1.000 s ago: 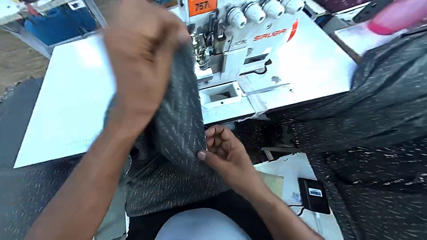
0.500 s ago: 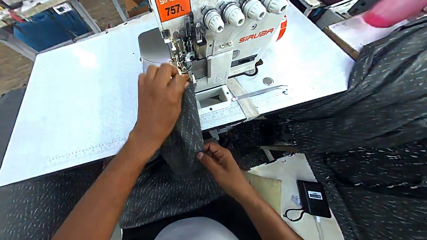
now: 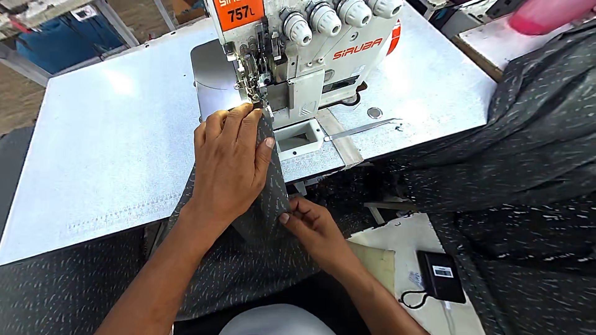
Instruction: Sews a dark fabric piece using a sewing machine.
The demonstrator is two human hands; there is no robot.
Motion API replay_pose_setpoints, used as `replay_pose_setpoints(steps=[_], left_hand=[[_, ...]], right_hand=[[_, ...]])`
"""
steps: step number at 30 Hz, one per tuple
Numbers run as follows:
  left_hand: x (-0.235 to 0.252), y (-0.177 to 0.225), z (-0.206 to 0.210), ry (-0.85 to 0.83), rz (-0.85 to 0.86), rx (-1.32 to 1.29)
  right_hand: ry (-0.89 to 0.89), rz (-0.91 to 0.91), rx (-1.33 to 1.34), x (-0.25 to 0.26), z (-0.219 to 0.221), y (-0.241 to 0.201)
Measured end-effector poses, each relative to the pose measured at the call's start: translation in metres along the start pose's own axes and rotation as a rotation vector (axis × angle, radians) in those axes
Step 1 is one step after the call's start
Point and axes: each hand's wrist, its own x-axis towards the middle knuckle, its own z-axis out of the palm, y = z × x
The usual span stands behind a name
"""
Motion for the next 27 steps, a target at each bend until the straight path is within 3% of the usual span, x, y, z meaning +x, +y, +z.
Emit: replay_pose_setpoints(steps=[6,12,27], left_hand=[[-0.002,-0.006,-0.001,-0.030,-0.025,-0.136],[0.041,-0.047,0.000,-0.114,-0.084,-0.296],[0.138,-0.131,0.019,-0.254,-0.112,-0.163]], right_hand=[[0.041,-0.026,-0.017,0.003,-0.003,-0.016],[0.082,-0.185,-0.039,0.031,0.000,-0.051],[0.210,-0.237,-0.082,0.113,0.006,-0.078]])
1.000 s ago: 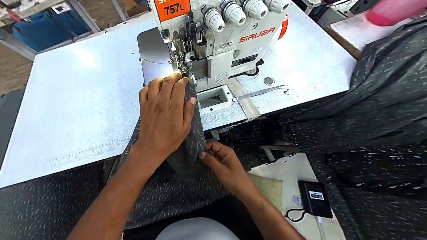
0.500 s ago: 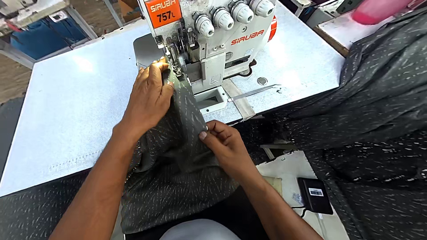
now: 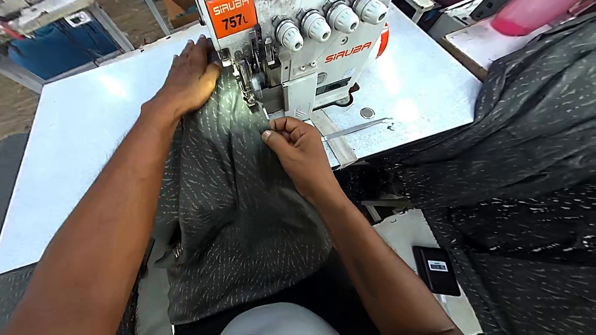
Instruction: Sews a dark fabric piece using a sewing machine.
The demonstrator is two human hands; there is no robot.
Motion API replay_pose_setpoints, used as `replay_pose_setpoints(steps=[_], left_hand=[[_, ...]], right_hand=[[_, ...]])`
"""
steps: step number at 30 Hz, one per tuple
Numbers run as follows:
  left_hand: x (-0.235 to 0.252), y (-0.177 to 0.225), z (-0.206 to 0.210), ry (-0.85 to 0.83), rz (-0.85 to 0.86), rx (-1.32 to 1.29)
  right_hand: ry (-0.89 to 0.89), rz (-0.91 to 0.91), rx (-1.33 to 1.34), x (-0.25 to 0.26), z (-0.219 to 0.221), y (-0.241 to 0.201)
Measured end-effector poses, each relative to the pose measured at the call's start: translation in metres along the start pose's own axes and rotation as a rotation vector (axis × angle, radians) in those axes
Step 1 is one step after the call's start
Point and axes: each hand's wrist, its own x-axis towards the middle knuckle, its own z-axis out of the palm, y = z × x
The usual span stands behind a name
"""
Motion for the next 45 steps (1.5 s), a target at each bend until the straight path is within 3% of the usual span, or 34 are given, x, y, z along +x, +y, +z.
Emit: replay_pose_setpoints(steps=[2,4,7,9,11,14,19,23,30,37,45], left_hand=[[0.013,-0.014,0.001,0.027,-0.014,-0.027],[0.012,-0.023,0.002,0.180,-0.028,-0.086],[-0.058,-0.014,-0.001,0.386,-0.066,-0.215],[-0.143,-0.009,0.004,0.215,-0.212,-0.247],[-0.217,-0.018,0.021,0.010,-0.292,-0.107],[-0.269,-0.019,0.036,0.017,-0.273,0.084],[-0.280,-0.030,0.019,-0.003,-0.234,-0.083],[-0.280,-0.036,0.000,-0.056,-0.349,-0.342],[-0.268,-0.033,-0.012,0.141,-0.436,-0.477],[-0.264,-0.026,-0.034,0.228,-0.455,-0.397],[-0.239,-0.006,-0.012,0.243,-0.693,-0.383]], right_hand=[[0.028,0.007,0.014,0.001,0.002,-0.001],[0.061,0.008,0.002,0.000,0.004,-0.001],[-0.015,-0.015,-0.118,-0.017,-0.005,-0.004],[-0.143,-0.013,-0.182,-0.034,-0.025,-0.009],[-0.246,0.033,-0.202,-0.036,-0.046,-0.010],[-0.371,0.110,-0.180,-0.023,-0.057,-0.006],[-0.470,0.164,-0.009,-0.043,-0.054,0.003],[-0.422,0.230,0.021,-0.064,-0.066,0.016],[-0.270,0.249,0.057,-0.080,-0.066,0.030],[-0.048,0.030,-0.247,-0.097,-0.060,0.035],[0.035,-0.146,-0.435,-0.134,-0.068,0.055]])
